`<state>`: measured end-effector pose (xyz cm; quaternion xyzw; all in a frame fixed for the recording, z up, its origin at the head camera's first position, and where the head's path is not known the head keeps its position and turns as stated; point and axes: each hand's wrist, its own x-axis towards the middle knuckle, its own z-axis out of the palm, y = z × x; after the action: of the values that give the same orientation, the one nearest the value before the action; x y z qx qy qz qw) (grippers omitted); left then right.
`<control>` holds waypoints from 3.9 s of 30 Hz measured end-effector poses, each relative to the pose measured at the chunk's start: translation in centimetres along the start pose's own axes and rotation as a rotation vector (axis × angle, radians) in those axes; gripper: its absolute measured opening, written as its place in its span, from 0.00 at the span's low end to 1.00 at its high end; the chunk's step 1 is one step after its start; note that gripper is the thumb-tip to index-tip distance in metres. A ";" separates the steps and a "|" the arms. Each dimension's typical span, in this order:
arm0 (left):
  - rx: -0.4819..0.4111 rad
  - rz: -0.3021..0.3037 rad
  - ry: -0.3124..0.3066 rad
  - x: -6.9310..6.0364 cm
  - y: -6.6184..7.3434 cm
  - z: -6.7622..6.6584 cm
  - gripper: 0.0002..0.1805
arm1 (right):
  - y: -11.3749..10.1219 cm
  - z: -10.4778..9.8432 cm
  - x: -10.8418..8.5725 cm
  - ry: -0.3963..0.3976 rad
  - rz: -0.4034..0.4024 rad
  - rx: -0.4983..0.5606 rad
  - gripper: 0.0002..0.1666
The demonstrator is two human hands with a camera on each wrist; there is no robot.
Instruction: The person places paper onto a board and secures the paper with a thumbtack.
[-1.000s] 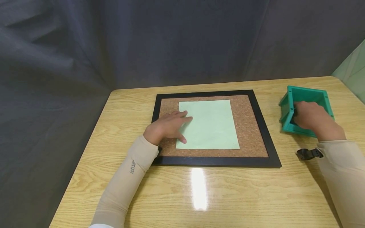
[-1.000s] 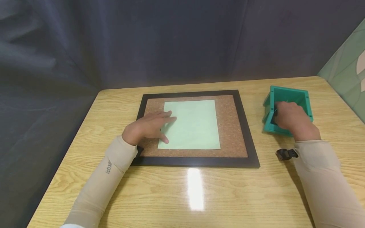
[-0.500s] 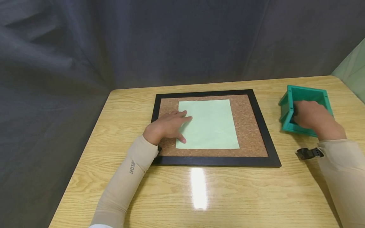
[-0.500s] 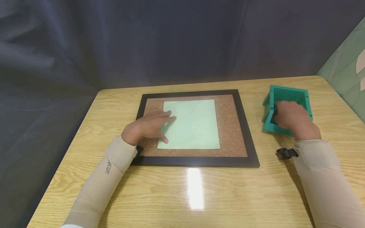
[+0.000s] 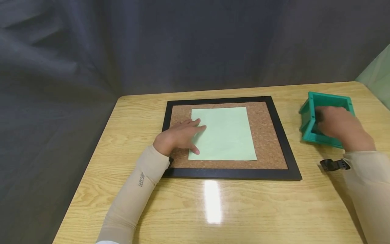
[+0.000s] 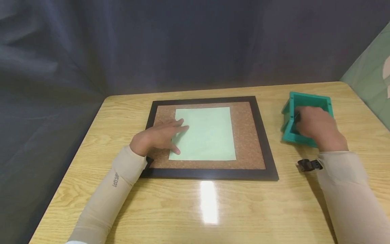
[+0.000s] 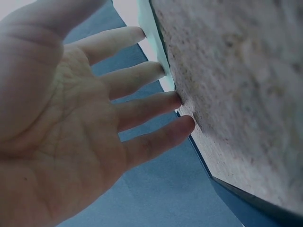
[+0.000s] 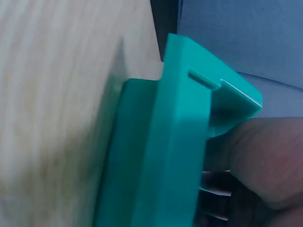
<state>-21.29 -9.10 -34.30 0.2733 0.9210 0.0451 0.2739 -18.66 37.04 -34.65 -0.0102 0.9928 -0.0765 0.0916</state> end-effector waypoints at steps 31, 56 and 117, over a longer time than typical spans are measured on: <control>0.085 0.000 -0.038 0.8 0.2 0.1 0.64 | -15.1 -1.9 1.9 0.133 -0.234 0.147 0.09; 0.107 -0.024 -0.053 0.6 -0.7 0.3 0.67 | -25.5 4.1 10.0 -0.219 -0.239 0.747 0.12; 0.111 -0.018 -0.048 -0.2 -0.2 0.3 0.67 | -30.3 5.2 11.7 -0.227 -0.062 0.635 0.14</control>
<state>-21.11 -9.37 -34.48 0.2809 0.9176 -0.0148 0.2808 -28.98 5.89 -37.12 -0.0197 0.9022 -0.3828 0.1978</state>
